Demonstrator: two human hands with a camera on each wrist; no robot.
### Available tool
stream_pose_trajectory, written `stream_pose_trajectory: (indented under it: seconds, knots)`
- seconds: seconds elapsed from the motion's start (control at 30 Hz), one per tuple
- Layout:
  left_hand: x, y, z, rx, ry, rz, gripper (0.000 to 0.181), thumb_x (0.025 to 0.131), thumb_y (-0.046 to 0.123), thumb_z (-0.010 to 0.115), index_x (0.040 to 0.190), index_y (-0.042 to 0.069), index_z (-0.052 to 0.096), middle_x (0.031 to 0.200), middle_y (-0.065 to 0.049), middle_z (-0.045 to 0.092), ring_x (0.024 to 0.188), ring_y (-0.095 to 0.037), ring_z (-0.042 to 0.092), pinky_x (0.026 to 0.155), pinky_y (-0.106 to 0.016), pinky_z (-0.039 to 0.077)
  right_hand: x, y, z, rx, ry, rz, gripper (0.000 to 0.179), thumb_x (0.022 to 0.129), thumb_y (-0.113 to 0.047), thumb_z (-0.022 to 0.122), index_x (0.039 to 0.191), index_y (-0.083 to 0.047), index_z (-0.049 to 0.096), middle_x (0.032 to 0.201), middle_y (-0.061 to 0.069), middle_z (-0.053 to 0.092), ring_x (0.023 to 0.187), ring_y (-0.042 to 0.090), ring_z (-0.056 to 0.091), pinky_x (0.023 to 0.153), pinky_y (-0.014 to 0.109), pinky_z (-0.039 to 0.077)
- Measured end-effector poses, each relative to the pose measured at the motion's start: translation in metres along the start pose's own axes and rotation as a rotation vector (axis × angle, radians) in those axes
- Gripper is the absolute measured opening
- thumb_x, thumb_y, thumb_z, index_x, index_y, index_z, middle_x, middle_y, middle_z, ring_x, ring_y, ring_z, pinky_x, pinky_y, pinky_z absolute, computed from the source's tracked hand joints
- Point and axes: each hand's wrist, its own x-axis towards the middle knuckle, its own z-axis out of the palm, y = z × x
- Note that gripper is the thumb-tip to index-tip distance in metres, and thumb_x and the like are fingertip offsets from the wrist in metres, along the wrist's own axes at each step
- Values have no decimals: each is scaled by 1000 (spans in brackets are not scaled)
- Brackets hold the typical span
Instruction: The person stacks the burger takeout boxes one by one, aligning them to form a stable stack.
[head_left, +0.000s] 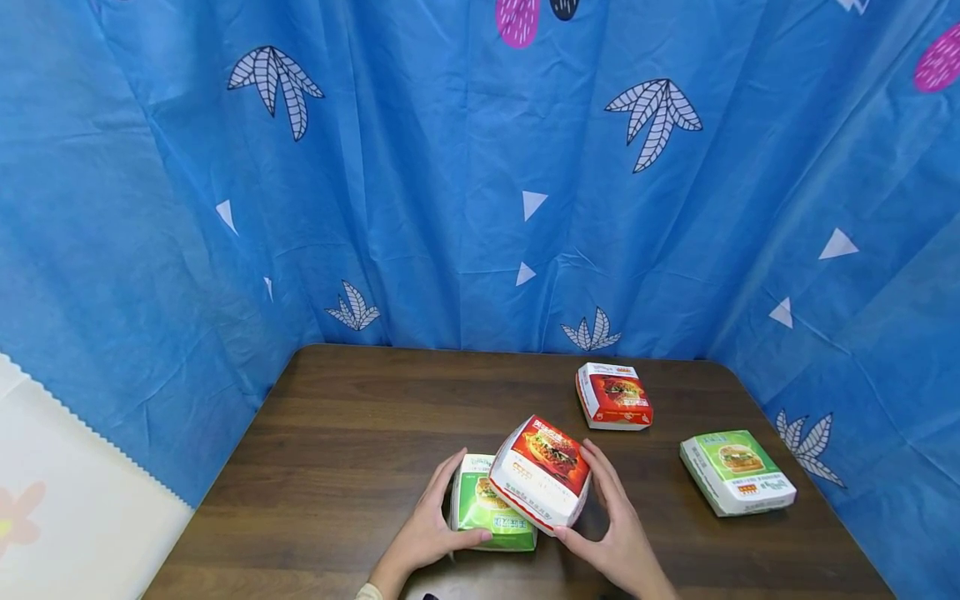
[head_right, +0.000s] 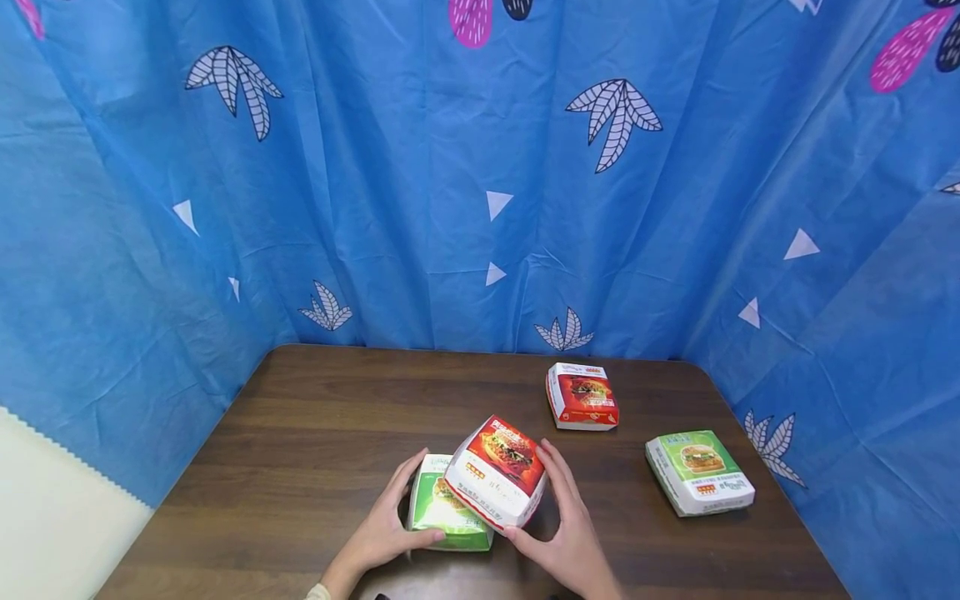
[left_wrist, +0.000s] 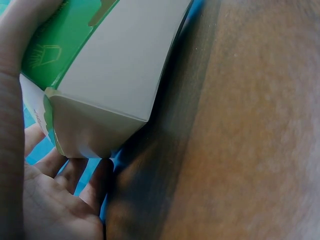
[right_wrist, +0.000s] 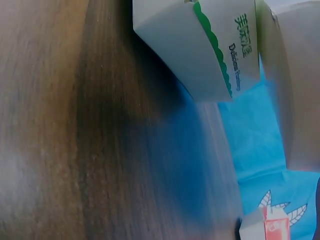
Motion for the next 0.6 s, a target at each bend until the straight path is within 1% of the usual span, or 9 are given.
stream_pose_trajectory:
  seconds: [0.13, 0.23, 0.3, 0.33, 0.37, 0.43, 0.47, 0.53, 0.6]
  knots:
    - [0, 1, -1, 1, -2, -2, 119, 69, 42, 96, 164, 22, 28, 164, 0, 35, 146, -22, 37, 119, -43, 32, 1, -2, 3, -55, -22, -3, 104, 76, -27, 93, 161, -25, 33, 169, 2, 26, 149, 1, 28, 110, 22, 35]
    - [0, 1, -1, 2, -4, -3, 119, 69, 40, 96, 164, 19, 28, 164, 0, 35, 145, -22, 38, 119, -44, 32, 2, -4, 5, -102, -38, 7, 103, 76, -32, 92, 161, -29, 33, 168, -2, 27, 149, 2, 27, 112, 42, 43]
    - [0, 1, -1, 0, -4, -5, 120, 68, 40, 96, 164, 19, 28, 164, 1, 35, 145, -21, 38, 119, -44, 32, 2, -4, 6, -111, -46, 18, 102, 77, -34, 91, 161, -31, 33, 168, -1, 28, 148, 3, 26, 108, 57, 44]
    - [0, 1, -1, -1, -5, -5, 120, 68, 40, 96, 164, 18, 28, 164, 1, 35, 145, -21, 38, 119, -45, 32, 2, -5, 6, -112, -53, 19, 102, 77, -35, 90, 161, -31, 33, 168, -1, 28, 148, 3, 26, 106, 63, 43]
    - [0, 1, -1, -2, -6, -6, 120, 68, 40, 96, 164, 18, 28, 164, 1, 35, 144, -21, 38, 119, -44, 32, 2, -5, 7, -104, -59, 23, 101, 77, -35, 90, 161, -32, 32, 169, -1, 27, 148, 3, 25, 106, 65, 43]
    - [0, 1, -1, -5, -5, -4, 120, 68, 41, 96, 164, 18, 28, 163, 1, 35, 144, -20, 39, 119, -43, 32, 3, -6, 7, -82, -76, 23, 100, 79, -34, 89, 161, -32, 32, 169, -2, 24, 148, 4, 26, 108, 58, 44]
    - [0, 1, -1, -7, -4, -3, 120, 68, 40, 96, 164, 20, 28, 163, 1, 35, 144, -20, 39, 119, -42, 32, 3, -6, 7, -69, -82, 21, 100, 80, -33, 88, 162, -32, 32, 169, -2, 23, 148, 3, 26, 110, 53, 44]
    - [0, 2, -1, -8, -4, -1, 119, 68, 41, 96, 164, 19, 28, 163, 2, 35, 144, -20, 39, 119, -42, 32, 4, -6, 7, -34, -93, 1, 100, 81, -30, 88, 162, -30, 30, 169, -3, 21, 148, 2, 27, 113, 37, 42]
    - [0, 2, -1, -5, -4, 1, 119, 69, 41, 96, 164, 19, 28, 163, 1, 35, 144, -20, 38, 119, -42, 32, 5, -5, 9, 16, -100, -18, 100, 81, -27, 88, 162, -26, 30, 169, 1, 21, 148, 1, 26, 112, 24, 37]
